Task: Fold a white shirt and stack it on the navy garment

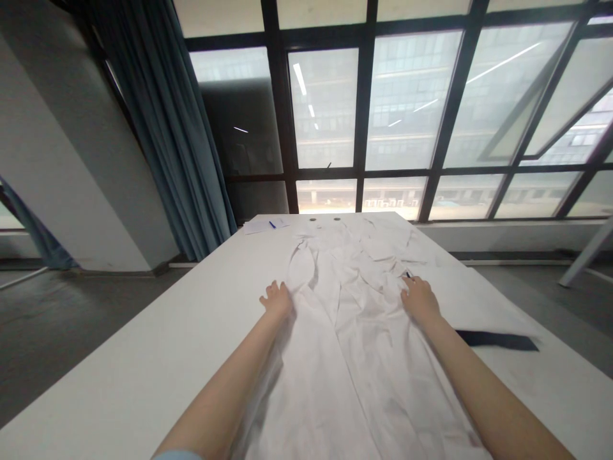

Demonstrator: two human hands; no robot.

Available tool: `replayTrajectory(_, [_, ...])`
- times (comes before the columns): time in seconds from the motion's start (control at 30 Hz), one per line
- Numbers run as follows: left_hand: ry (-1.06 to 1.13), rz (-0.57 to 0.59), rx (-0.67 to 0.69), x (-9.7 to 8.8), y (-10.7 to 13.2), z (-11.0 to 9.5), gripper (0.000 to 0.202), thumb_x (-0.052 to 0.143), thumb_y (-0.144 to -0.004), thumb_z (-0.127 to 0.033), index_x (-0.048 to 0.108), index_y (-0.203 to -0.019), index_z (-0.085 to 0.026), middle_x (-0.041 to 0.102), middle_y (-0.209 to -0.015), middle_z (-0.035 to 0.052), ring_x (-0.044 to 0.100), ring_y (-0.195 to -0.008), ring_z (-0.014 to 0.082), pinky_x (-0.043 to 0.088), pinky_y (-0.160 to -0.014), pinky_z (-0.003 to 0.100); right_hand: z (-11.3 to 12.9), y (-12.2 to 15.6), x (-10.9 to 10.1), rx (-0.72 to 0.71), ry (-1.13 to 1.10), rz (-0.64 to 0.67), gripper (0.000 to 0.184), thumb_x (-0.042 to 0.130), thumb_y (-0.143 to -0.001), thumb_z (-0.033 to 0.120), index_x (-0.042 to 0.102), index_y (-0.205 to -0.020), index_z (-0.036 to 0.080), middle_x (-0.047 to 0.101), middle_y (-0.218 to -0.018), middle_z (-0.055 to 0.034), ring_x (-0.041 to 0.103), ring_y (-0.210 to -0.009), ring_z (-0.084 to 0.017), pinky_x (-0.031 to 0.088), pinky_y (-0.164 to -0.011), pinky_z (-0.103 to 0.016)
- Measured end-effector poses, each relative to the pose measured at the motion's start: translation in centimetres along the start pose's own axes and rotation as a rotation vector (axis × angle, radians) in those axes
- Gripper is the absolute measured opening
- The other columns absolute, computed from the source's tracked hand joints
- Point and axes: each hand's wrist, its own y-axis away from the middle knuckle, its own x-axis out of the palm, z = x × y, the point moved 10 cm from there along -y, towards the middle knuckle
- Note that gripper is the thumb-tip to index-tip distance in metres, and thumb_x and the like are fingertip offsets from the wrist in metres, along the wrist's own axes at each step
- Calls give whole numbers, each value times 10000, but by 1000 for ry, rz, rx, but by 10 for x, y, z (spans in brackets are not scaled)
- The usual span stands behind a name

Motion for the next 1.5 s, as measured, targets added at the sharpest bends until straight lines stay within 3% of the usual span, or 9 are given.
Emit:
replayTrajectory(0.1, [-64,-70,196,-14,1,-56,469,447,-728,-206,381,-1192,-185,268,-1341,109,189,-1220,277,145,-945,528,52,-18,-1,-154,-109,25,348,394,-770,222,511,-1085,132,511,-1093,-119,427,-1015,-220,294,-882,-317])
replayTrajectory(0.27, [-19,161,441,31,23,-120,462,427,-766,-373,369,-1202,-230,368,-1297,64,210,-1225,246,86,-975,517,121,-14,53,-266,-218,206,441,446,-766,297,434,-1183,154,441,-1235,-90,347,-1142,-204,216,-952,-333])
replayTrajectory(0.47, [-22,108,461,63,48,-110,242,451,-773,-295,552,-989,-250,583,-1014,55,354,-1121,252,-28,-943,580,131,11,84,-283,-220,194,271,405,-796,241,567,-1010,208,592,-1008,-63,464,-1004,-185,110,-975,-381])
replayTrajectory(0.73, [13,1,571,15,48,-119,197,431,-763,-200,624,-778,-234,629,-794,34,509,-914,200,-79,-977,513,112,-1,62,-197,-263,250,221,443,-775,352,601,-828,207,629,-892,-41,529,-883,-181,179,-925,-376])
replayTrajectory(0.9, [-136,237,555,21,53,-113,194,461,-705,-179,648,-673,-214,655,-725,52,576,-778,197,96,-978,475,108,-7,64,-123,-51,405,277,518,-705,428,612,-827,198,637,-871,-79,540,-866,-237,208,-870,-453])
replayTrajectory(1.03, [-291,409,439,27,67,-106,185,474,-673,-198,659,-690,-192,667,-773,87,586,-820,230,144,-953,487,146,-24,54,-197,-4,246,317,524,-713,391,571,-955,191,599,-960,-104,500,-942,-244,288,-801,-375])
replayTrajectory(1.13, [-340,477,378,22,76,-106,216,492,-667,-304,659,-709,-174,662,-808,114,576,-859,257,145,-946,495,162,-35,64,-188,-68,155,345,548,-700,361,551,-991,175,597,-956,-100,504,-936,-226,299,-796,-334])
replayTrajectory(1.33, [-326,486,304,18,76,-101,384,397,-740,-420,650,-819,-142,636,-918,159,547,-928,283,227,-900,470,136,-44,109,17,-558,164,272,556,-681,287,616,-924,181,646,-855,-81,563,-839,-208,363,-753,-317])
replayTrajectory(1.5, [-300,438,272,31,78,-100,259,507,-683,-309,643,-803,-125,637,-890,180,556,-885,316,168,-896,501,125,-47,100,34,-734,157,219,527,-676,248,647,-843,171,666,-802,-49,597,-741,-160,422,-668,-254])
